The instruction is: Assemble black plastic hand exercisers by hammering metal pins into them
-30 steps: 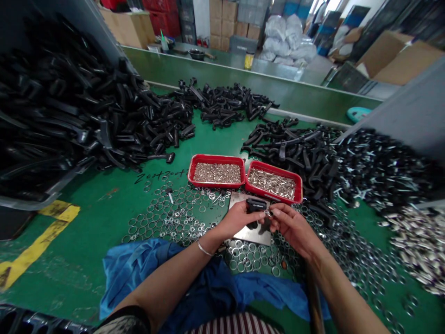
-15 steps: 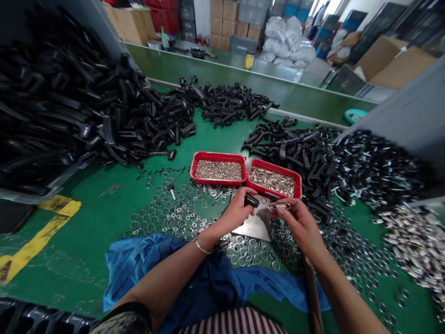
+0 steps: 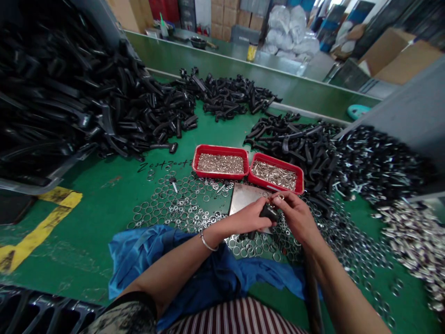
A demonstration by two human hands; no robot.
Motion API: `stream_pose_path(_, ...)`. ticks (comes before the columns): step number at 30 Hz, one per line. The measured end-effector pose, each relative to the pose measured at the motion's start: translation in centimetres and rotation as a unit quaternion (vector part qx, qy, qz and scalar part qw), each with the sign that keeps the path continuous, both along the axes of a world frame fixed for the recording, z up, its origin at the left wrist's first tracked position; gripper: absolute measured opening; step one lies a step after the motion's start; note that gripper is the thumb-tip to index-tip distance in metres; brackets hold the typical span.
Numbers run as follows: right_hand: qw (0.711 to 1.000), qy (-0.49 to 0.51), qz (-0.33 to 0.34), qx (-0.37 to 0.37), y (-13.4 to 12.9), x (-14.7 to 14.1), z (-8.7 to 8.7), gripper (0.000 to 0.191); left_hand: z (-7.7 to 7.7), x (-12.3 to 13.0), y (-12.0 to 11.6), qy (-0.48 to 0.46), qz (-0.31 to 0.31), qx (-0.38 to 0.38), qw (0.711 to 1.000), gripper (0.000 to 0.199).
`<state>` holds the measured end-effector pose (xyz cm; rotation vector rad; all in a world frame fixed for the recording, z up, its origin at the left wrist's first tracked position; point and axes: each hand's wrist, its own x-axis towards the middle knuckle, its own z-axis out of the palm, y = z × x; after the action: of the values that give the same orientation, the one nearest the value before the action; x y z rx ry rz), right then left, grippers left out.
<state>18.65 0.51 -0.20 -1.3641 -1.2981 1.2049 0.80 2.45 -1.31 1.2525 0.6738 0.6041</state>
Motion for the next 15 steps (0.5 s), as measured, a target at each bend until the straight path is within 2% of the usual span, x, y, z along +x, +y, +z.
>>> stream_pose_path(2,0.999,0.012,0.034,-0.010,0.8,0.7,0.2,0.018,0.4,0.1,-0.3,-0.088,-0.071,-0.090,0.989,0.038)
stream_pose_path(4,0.998,-0.001,0.066,-0.004,1.3,1.2,0.3,0.019,0.2,0.5,-0.5,-0.133,-0.084,-0.158,0.975,0.032)
stream_pose_path(6,0.995,-0.052,0.081,0.007,1.2,1.7,0.2,0.020,-0.2,0.8,-0.3,-0.131,-0.024,-0.172,0.976,0.027)
stream_pose_path(8,0.983,-0.159,0.086,0.034,0.4,2.7,-0.2,0.019,-0.4,0.8,0.2,-0.134,0.095,-0.141,0.976,0.025)
stream_pose_path(9,0.966,-0.232,0.096,0.060,-0.2,3.2,-0.5,0.017,-0.4,0.6,0.6,-0.143,0.153,-0.119,0.971,0.025)
stream_pose_path(11,0.904,-0.387,0.136,0.119,-1.6,4.2,-1.1,0.014,-0.2,0.1,1.4,-0.162,0.224,-0.083,0.957,0.027)
stream_pose_path(13,0.829,-0.507,0.179,0.154,-2.9,4.7,-1.8,0.014,0.0,-0.4,1.9,-0.165,0.221,-0.060,0.959,0.029)
stream_pose_path(15,0.772,-0.582,0.195,0.167,-3.6,4.6,-2.2,0.014,0.0,-0.4,1.9,-0.146,0.190,-0.049,0.970,0.029)
